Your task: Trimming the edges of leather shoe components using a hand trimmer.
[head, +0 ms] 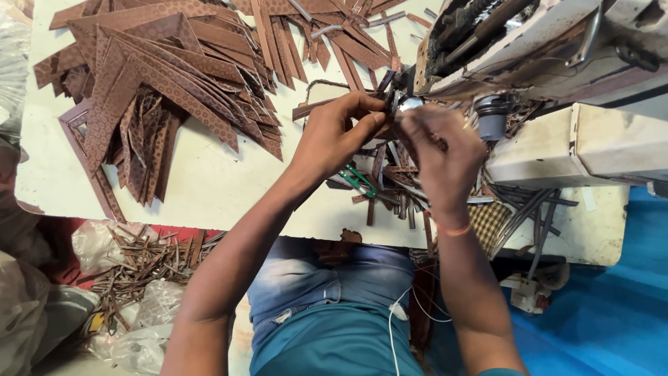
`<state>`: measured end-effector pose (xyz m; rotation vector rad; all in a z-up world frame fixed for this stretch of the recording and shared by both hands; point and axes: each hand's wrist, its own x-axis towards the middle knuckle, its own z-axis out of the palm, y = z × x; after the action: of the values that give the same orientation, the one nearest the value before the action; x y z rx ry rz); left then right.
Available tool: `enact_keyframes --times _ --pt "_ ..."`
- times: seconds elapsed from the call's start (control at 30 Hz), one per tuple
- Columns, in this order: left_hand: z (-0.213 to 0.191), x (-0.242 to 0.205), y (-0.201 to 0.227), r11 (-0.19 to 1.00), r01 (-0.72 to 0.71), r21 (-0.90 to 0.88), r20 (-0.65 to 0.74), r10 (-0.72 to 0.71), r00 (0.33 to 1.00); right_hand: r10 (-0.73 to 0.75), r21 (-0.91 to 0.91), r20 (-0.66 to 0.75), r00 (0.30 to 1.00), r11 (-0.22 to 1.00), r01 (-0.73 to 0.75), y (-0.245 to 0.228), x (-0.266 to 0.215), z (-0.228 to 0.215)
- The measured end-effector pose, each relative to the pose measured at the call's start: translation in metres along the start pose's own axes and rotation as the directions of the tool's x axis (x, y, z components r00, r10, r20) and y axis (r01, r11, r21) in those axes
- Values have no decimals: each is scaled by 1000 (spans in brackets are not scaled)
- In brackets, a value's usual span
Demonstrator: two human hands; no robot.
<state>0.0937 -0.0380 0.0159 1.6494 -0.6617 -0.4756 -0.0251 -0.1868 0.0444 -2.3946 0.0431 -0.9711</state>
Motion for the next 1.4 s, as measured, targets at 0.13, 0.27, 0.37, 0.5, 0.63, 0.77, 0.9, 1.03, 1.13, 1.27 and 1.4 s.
enact_keyframes --times 0.13,0.27,0.37,0.5,0.63,0.77,0.9,1.03,1.13,1.27,1.4 --pt "1 -2 9 997 -30 68 -28 32 999 379 61 88 921 921 -385 4 -4 -2" --pt "-1 -1 21 987 142 -72 10 -141 990 -127 -213 89 988 967 143 -9 -21 2" --pt "3 -1 21 989 126 77 4 -127 992 -78 -230 115 990 968 103 -23 -21 -5" --pt "8 1 2 998 -69 12 -63 69 996 -97 -157 74 993 982 108 -20 -19 -5" --pt "8 2 3 997 -30 66 -68 35 997 -9 -223 33 999 975 16 -16 -17 -6" --pt "7 8 1 988 -127 84 -57 132 990 -21 -273 105 994 961 49 -13 -6 -12" --pt "3 10 7 997 -79 -23 -52 78 996 -3 -247 118 993 969 32 -10 -2 -10" --pt "4 9 10 998 14 -58 -33 -16 999 23 -219 107 994 976 1 -11 -1 -10" --pt "7 9 8 998 19 -58 -49 -21 999 31 -200 96 995 980 -11 -11 0 -9" --pt "13 10 -2 989 -84 -117 -95 73 993 53 -105 67 996 993 -46 -9 3 -9" --pt "21 -2 4 992 -111 -57 -119 104 987 46 -125 85 995 992 -35 -20 -1 -18"
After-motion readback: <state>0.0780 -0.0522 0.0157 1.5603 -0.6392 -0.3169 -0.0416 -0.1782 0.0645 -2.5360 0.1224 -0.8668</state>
